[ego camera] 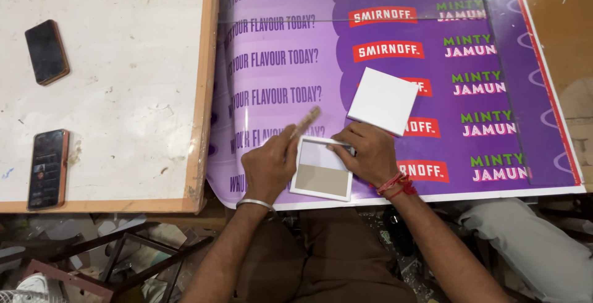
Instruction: The person applies a clear adhesive film over a large purple Smirnoff Minty Jamun poster using a white squeegee to smooth out bubbles. They work across the surface, occasionally lifting the film to adjust alignment, while a coworker assists by holding the film taut.
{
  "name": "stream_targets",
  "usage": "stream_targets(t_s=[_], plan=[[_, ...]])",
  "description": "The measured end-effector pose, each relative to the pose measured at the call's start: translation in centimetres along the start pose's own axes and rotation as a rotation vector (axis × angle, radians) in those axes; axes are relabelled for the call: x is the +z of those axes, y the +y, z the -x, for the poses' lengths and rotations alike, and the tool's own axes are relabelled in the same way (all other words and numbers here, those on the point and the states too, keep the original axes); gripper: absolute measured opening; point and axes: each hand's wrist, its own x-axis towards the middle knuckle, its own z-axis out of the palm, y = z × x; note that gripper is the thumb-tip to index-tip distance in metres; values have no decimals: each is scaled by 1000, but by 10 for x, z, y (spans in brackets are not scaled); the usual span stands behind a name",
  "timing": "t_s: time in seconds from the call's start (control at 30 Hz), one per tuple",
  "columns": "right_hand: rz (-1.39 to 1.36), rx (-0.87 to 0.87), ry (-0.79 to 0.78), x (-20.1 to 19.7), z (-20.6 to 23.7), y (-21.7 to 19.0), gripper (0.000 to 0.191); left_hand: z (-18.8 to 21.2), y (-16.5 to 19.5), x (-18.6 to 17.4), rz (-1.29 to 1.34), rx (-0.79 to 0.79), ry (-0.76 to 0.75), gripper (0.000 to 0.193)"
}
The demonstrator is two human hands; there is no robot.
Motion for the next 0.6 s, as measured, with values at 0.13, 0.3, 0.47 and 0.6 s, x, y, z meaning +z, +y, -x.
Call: stream_targets(t_s=[0.13, 0.3, 0.47, 0.6], plan=[[15, 8, -52, 15, -6, -13, 16, 9, -24, -8, -10, 156, -7, 39], [29, 33, -81, 43, -8, -35, 16, 26, -60, -15, 46, 268, 21, 36], [56, 19, -97, 66, -7, -68, 18, 46, -84, -31, -5, 190, 45, 37], [133, -33, -67, 72, -7, -71, 18, 47, -86, -36, -28, 315, -199, 34]])
